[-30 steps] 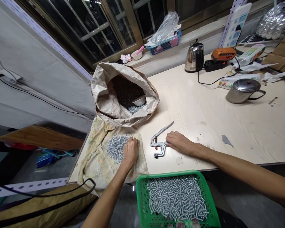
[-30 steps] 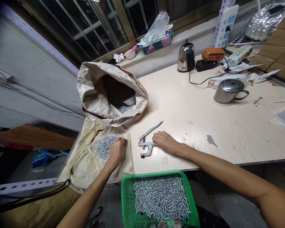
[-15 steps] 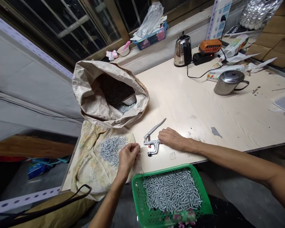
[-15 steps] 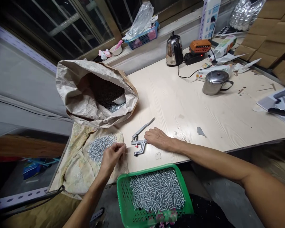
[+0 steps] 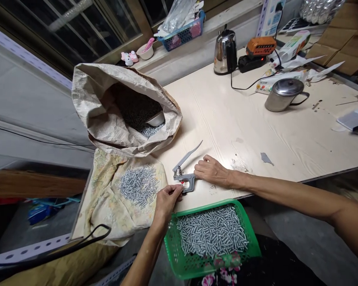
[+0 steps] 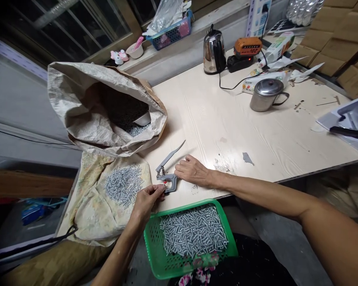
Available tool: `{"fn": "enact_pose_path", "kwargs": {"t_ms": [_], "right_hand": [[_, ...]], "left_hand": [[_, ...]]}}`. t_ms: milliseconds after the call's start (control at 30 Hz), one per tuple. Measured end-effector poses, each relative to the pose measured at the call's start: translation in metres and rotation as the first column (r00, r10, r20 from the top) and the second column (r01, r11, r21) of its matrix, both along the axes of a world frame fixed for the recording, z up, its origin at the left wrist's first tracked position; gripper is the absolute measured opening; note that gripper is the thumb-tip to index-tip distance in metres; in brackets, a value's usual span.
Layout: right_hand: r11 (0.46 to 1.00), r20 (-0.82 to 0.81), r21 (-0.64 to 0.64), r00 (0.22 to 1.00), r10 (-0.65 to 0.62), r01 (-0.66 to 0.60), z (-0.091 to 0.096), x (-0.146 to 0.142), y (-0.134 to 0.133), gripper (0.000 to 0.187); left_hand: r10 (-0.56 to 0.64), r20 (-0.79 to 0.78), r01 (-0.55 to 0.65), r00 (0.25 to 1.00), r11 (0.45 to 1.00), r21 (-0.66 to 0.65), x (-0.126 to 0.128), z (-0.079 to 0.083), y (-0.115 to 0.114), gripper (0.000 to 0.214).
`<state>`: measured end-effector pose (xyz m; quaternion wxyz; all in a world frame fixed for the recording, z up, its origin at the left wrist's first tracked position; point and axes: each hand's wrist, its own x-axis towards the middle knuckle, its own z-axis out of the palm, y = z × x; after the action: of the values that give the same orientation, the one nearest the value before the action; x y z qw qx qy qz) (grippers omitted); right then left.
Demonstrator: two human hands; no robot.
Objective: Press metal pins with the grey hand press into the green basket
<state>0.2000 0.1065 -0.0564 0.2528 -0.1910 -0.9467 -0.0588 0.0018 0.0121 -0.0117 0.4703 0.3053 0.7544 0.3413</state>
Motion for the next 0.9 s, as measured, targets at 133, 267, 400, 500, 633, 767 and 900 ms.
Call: {"fn": "enact_pose_path", "kwargs": {"t_ms": [133,267,400,500,633,767,900], "right_hand": [[0.999,0.037,-0.037,0.999,-0.013,0.014,-0.002,0.000,0.000,0.029],[0.996,0.063,-0.082,0.998,-0.017,0.022,-0.005,0.000,0.001,0.028],[0.990,0.098,-0.140,0.995,0.005,0.009,-0.007,-0.001,0.001,0.028],[0.984,0.111,-0.178,0.994,0.001,0.018,-0.008,-0.002,0.000,0.027],[0.979,0.107,-0.205,0.994,0.016,0.006,-0.009,-0.003,-0.002,0.024],[0.974,0.105,-0.227,0.993,0.045,-0.020,-0.010,-0.003,-0.006,0.020],[0.963,0.125,-0.267,0.990,0.060,-0.025,-0.010,-0.004,-0.010,0.019]], "left_hand": [[0.000,0.054,0.002,0.999,0.999,-0.044,-0.001,-0.002,0.006,0.049],[-0.065,0.042,0.069,0.997,0.991,-0.113,-0.007,-0.001,0.013,0.046],[-0.194,0.064,0.203,0.979,0.958,-0.204,-0.011,0.005,0.021,0.041],[-0.286,0.089,0.300,0.954,0.913,-0.277,-0.013,0.010,0.025,0.037],[-0.331,0.087,0.341,0.939,0.876,-0.342,-0.012,0.014,0.027,0.031],[-0.305,0.113,0.324,0.945,0.849,-0.416,-0.010,0.016,0.021,0.033],[-0.263,0.097,0.277,0.960,0.847,-0.453,-0.005,0.017,0.012,0.034]]}}
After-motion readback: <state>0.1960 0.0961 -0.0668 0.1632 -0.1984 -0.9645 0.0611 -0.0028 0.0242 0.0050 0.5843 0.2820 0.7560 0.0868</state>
